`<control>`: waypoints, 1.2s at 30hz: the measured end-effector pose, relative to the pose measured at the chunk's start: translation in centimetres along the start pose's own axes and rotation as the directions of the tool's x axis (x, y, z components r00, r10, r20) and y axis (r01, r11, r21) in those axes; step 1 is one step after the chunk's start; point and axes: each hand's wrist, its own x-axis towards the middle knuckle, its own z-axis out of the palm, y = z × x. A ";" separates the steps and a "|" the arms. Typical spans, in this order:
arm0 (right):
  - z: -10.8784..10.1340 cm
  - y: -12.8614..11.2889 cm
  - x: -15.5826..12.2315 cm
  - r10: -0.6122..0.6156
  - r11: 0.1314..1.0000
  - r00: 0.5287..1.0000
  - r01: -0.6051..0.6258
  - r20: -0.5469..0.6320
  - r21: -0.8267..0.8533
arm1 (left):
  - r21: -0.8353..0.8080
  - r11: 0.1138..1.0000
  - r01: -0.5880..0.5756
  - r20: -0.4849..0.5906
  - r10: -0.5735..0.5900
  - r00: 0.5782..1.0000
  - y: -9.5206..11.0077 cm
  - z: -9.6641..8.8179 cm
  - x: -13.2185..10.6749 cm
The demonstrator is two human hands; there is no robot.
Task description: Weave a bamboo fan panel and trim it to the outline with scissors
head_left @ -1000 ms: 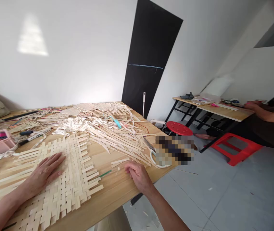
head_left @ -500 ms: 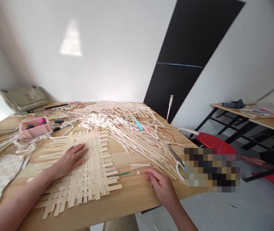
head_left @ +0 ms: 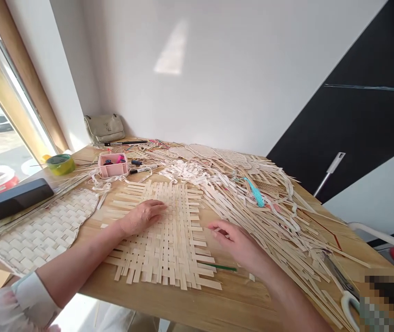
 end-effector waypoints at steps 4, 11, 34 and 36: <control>0.6 -1.8 3.3 -0.087 0.984 0.991 0.102 0.105 -0.148 | -0.037 0.994 0.106 -0.063 -0.108 0.992 -1.2 0.0 -0.4; 2.5 -3.3 5.7 -0.150 0.952 0.974 0.189 0.169 -0.242 | -0.073 0.991 0.112 -0.134 -0.121 0.984 -0.9 0.0 -0.5; -7.8 2.7 14.0 0.077 0.838 0.973 -0.181 -0.216 -0.515 | -0.112 0.994 0.014 -0.100 -0.025 0.995 0.9 0.2 -0.5; -9.5 4.2 15.2 0.155 0.809 0.945 -0.288 -0.286 -0.512 | -0.113 0.994 0.004 -0.098 -0.015 0.995 0.9 0.2 -0.5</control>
